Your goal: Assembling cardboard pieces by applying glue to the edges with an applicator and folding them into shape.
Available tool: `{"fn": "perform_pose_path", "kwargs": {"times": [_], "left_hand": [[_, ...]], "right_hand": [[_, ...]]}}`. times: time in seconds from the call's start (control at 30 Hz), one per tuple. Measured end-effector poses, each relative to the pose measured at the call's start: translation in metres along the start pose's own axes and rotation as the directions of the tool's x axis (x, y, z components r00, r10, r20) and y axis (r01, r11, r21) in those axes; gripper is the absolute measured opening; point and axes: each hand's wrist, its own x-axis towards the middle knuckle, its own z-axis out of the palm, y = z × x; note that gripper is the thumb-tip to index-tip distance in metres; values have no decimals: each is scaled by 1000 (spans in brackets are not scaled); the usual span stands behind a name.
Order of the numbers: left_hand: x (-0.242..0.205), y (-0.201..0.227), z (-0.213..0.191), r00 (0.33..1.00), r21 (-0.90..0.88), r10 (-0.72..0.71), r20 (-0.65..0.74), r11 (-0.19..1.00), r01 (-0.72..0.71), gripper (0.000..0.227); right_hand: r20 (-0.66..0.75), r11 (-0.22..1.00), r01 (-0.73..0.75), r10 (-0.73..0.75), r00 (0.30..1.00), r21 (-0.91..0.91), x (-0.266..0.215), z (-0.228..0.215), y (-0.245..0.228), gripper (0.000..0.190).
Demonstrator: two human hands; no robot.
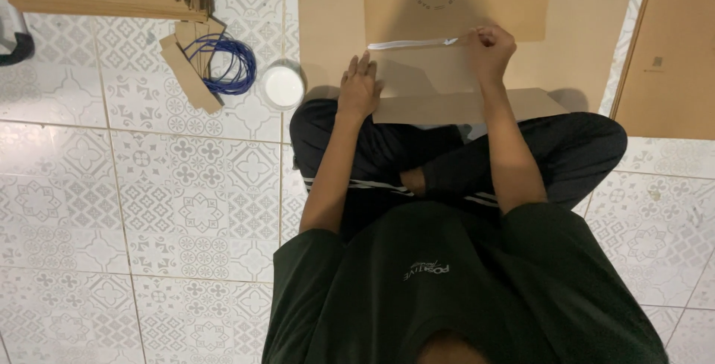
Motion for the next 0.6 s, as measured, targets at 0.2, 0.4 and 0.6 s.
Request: {"fn": "perform_pose_path", "kwargs": {"times": [0.2, 0.4, 0.6], "left_hand": [[-3, 0, 1, 999, -3, 6, -46, 1000, -6, 53], [-3, 3, -5, 999, -19, -14, -31, 1000, 13, 54], [-4, 7, -12, 999, -32, -28, -27, 999, 28, 53]], "right_hand": [[-21, 994, -88, 89, 996, 60, 9, -33, 15, 5], [-127, 997, 77, -74, 989, 21, 18, -62, 63, 19], [-249, 992, 106, -121, 961, -75, 46, -113, 121, 8]]}}
